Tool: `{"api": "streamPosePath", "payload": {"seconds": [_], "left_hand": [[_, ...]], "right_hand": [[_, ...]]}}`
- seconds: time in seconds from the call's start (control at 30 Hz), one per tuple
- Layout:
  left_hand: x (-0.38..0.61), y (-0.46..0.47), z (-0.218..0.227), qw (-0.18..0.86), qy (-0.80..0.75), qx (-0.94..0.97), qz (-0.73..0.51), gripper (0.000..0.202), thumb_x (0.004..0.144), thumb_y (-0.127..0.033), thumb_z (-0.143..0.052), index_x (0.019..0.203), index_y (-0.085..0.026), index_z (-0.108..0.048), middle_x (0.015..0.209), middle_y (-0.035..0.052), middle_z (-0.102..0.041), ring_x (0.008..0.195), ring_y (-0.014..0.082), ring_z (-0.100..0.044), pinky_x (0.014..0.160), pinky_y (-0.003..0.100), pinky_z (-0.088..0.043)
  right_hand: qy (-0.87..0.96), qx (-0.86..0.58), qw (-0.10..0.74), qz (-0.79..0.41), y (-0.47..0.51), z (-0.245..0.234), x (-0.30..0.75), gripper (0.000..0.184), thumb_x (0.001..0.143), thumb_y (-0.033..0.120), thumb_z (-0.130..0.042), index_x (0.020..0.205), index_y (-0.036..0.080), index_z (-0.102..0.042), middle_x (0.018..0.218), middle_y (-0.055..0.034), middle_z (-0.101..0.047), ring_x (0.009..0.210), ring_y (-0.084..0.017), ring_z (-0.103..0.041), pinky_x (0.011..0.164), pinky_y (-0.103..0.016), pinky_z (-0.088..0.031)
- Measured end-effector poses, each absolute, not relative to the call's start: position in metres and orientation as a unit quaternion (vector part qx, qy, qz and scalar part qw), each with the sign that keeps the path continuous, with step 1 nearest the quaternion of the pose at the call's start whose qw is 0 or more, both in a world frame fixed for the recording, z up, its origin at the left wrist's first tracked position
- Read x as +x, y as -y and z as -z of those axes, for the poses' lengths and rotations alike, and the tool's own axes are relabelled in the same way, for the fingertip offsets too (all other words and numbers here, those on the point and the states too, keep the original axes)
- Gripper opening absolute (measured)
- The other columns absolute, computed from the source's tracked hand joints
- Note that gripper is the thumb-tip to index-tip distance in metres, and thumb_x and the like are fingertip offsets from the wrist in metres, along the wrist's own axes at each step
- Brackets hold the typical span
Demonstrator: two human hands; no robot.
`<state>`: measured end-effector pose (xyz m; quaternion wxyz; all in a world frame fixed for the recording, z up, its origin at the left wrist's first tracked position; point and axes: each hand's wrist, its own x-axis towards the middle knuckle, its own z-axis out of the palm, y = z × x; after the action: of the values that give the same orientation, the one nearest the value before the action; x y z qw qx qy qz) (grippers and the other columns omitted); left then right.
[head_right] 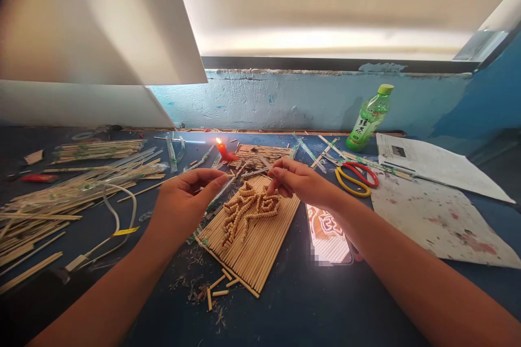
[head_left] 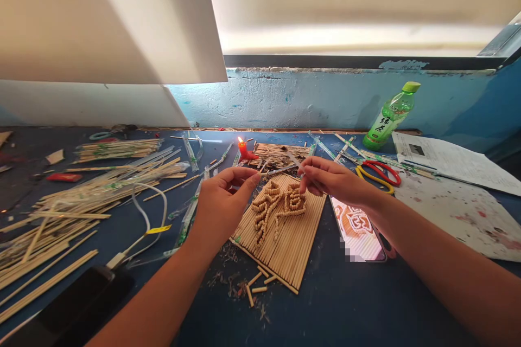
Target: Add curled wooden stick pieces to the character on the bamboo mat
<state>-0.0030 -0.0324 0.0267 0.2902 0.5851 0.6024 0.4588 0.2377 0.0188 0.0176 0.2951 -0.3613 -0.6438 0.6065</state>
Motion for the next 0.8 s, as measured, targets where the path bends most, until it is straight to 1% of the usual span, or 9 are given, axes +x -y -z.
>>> {"api": "streamPosePath", "payload": {"seconds": [0.03, 0.1, 0.17, 0.23, 0.33, 0.43, 0.6, 0.7, 0.8], "left_hand": [[-0.003, 0.032, -0.027, 0.29, -0.601, 0.587, -0.459, 0.027, 0.08, -0.044, -0.07, 0.09, -0.02, -0.075, 0.072, 0.0025, -0.069, 0.061, 0.0143, -0.054, 0.054, 0.024, -0.042], [-0.003, 0.032, -0.027, 0.289, -0.598, 0.588, -0.461, 0.027, 0.08, -0.045, -0.07, 0.089, -0.019, -0.075, 0.071, 0.0025, -0.069, 0.06, 0.0145, -0.054, 0.054, 0.025, -0.043], [-0.002, 0.033, -0.027, 0.289, -0.598, 0.586, -0.464, 0.027, 0.08, -0.045, -0.07, 0.087, -0.019, -0.074, 0.069, 0.0022, -0.069, 0.058, 0.0142, -0.054, 0.053, 0.025, -0.042], [-0.002, 0.033, -0.027, 0.292, -0.6, 0.584, -0.462, 0.027, 0.079, -0.045, -0.071, 0.086, -0.02, -0.074, 0.068, 0.0016, -0.068, 0.055, 0.0135, -0.052, 0.051, 0.025, -0.041], [-0.001, 0.034, -0.027, 0.302, -0.603, 0.582, -0.455, 0.026, 0.078, -0.046, -0.072, 0.085, -0.02, -0.074, 0.066, 0.0008, -0.067, 0.054, 0.0127, -0.05, 0.049, 0.024, -0.039], [0.0, 0.035, -0.028, 0.307, -0.605, 0.579, -0.452, 0.026, 0.078, -0.046, -0.072, 0.084, -0.02, -0.074, 0.065, 0.0004, -0.066, 0.053, 0.0123, -0.049, 0.047, 0.024, -0.037], [0.001, 0.036, -0.028, 0.313, -0.605, 0.581, -0.446, 0.027, 0.078, -0.045, -0.072, 0.084, -0.019, -0.074, 0.065, 0.0012, -0.067, 0.051, 0.0121, -0.049, 0.045, 0.024, -0.036], [0.002, 0.037, -0.027, 0.316, -0.602, 0.583, -0.445, 0.027, 0.078, -0.046, -0.071, 0.084, -0.019, -0.073, 0.065, 0.0018, -0.067, 0.051, 0.0126, -0.05, 0.045, 0.024, -0.036], [0.002, 0.037, -0.026, 0.32, -0.599, 0.584, -0.444, 0.027, 0.078, -0.046, -0.071, 0.084, -0.019, -0.073, 0.068, 0.0028, -0.069, 0.055, 0.0135, -0.053, 0.048, 0.024, -0.04]], "right_hand": [[0.656, -0.378, 0.31, -0.575, -0.022, -0.017, 0.24, 0.022, 0.097, 0.042, -0.047, 0.095, 0.019, -0.05, 0.087, -0.006, -0.067, 0.062, -0.011, -0.048, 0.057, -0.027, -0.037], [0.695, -0.441, 0.318, -0.47, -0.03, -0.014, 0.248, 0.023, 0.094, 0.041, -0.05, 0.092, 0.019, -0.054, 0.093, -0.0073, -0.067, 0.074, -0.014, -0.053, 0.067, -0.03, -0.04], [0.726, -0.51, 0.294, -0.355, -0.038, -0.01, 0.258, 0.024, 0.091, 0.042, -0.053, 0.091, 0.018, -0.06, 0.088, -0.0058, -0.065, 0.075, -0.016, -0.053, 0.067, -0.031, -0.04], [0.737, -0.553, 0.257, -0.291, -0.045, -0.005, 0.269, 0.025, 0.089, 0.041, -0.054, 0.09, 0.018, -0.063, 0.079, -0.0041, -0.062, 0.069, -0.016, -0.052, 0.062, -0.031, -0.039], [0.743, -0.578, 0.205, -0.269, -0.05, 0.001, 0.28, 0.024, 0.086, 0.039, -0.056, 0.09, 0.018, -0.066, 0.074, -0.004, -0.063, 0.064, -0.017, -0.053, 0.058, -0.031, -0.039], [0.746, -0.598, 0.175, -0.237, -0.051, 0.004, 0.283, 0.021, 0.084, 0.037, -0.058, 0.088, 0.018, -0.067, 0.074, -0.0048, -0.067, 0.064, -0.018, -0.057, 0.059, -0.032, -0.04], [0.761, -0.596, 0.172, -0.192, -0.049, 0.006, 0.279, 0.016, 0.082, 0.032, -0.059, 0.088, 0.02, -0.067, 0.08, -0.0061, -0.071, 0.071, -0.02, -0.062, 0.064, -0.033, -0.042], [0.763, -0.594, 0.174, -0.187, -0.049, 0.008, 0.278, 0.016, 0.082, 0.032, -0.058, 0.088, 0.019, -0.066, 0.08, -0.0061, -0.071, 0.071, -0.019, -0.062, 0.064, -0.033, -0.042], [0.761, -0.595, 0.182, -0.182, -0.049, 0.011, 0.278, 0.016, 0.082, 0.031, -0.059, 0.088, 0.019, -0.066, 0.079, -0.0061, -0.07, 0.071, -0.019, -0.062, 0.063, -0.033, -0.043]]}}
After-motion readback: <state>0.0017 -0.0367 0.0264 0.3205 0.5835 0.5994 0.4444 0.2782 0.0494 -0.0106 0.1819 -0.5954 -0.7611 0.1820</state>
